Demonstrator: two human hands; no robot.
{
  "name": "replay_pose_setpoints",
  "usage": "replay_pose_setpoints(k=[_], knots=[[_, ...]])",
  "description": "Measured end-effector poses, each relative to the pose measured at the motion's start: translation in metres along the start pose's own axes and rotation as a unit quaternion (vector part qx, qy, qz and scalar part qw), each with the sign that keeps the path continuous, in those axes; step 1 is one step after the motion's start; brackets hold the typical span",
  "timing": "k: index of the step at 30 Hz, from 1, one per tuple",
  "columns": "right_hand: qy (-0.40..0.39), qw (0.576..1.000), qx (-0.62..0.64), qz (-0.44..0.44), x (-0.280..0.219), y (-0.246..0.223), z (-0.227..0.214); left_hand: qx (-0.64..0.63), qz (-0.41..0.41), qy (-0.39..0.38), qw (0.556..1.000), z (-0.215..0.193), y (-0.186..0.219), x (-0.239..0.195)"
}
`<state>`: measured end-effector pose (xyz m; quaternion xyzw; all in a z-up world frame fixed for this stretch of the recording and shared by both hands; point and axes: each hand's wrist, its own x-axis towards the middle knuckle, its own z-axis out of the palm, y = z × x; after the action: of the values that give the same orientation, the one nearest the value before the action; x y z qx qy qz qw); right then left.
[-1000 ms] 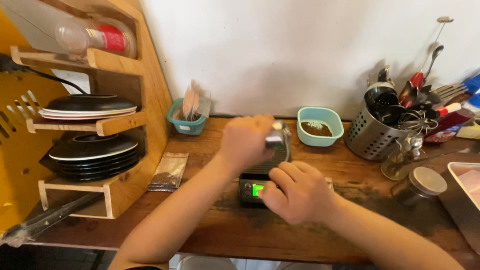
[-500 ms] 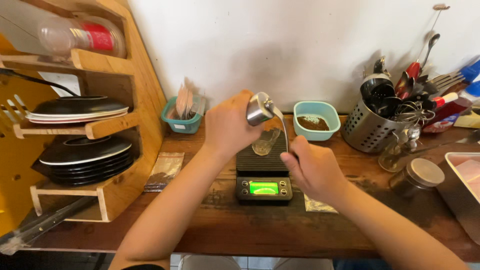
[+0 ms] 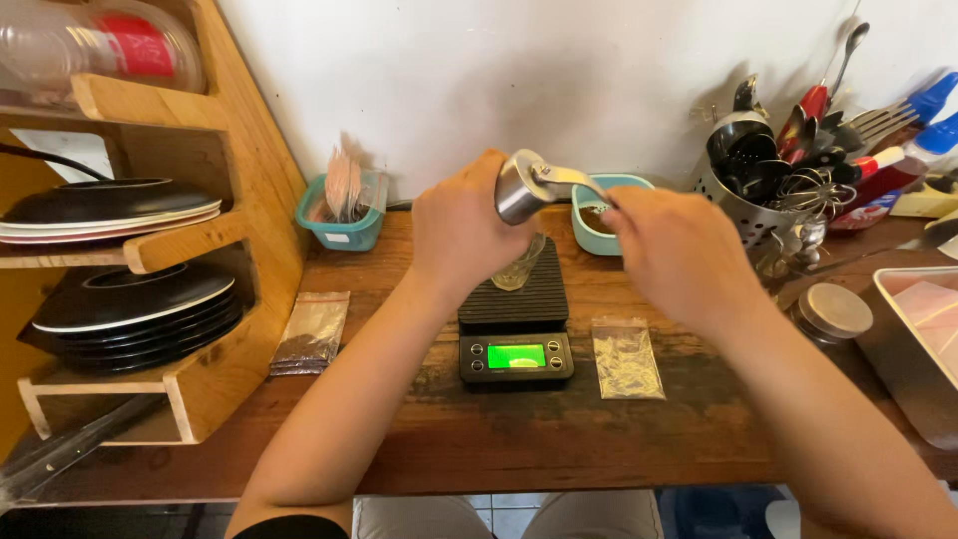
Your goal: The person pours coffee grounds from a plastic bag into a glass on a digital scale, then transfers the grounds into a manual grinder. They grind the coffee and pour the grounds into a small metal cup. Finally, they pour the grounds from the cup into a new plastic bag and seal it.
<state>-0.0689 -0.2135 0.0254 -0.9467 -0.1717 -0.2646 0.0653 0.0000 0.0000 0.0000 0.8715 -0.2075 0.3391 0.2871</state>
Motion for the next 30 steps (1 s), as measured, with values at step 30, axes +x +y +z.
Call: replay_pose_setpoints(k=[30], knots=[[-0.332,0.925,-0.113,0.144,-0.059,0.092,0.111,-0.597,-0.171,-0.072,0.781,-0.017,-0.015,0.014]])
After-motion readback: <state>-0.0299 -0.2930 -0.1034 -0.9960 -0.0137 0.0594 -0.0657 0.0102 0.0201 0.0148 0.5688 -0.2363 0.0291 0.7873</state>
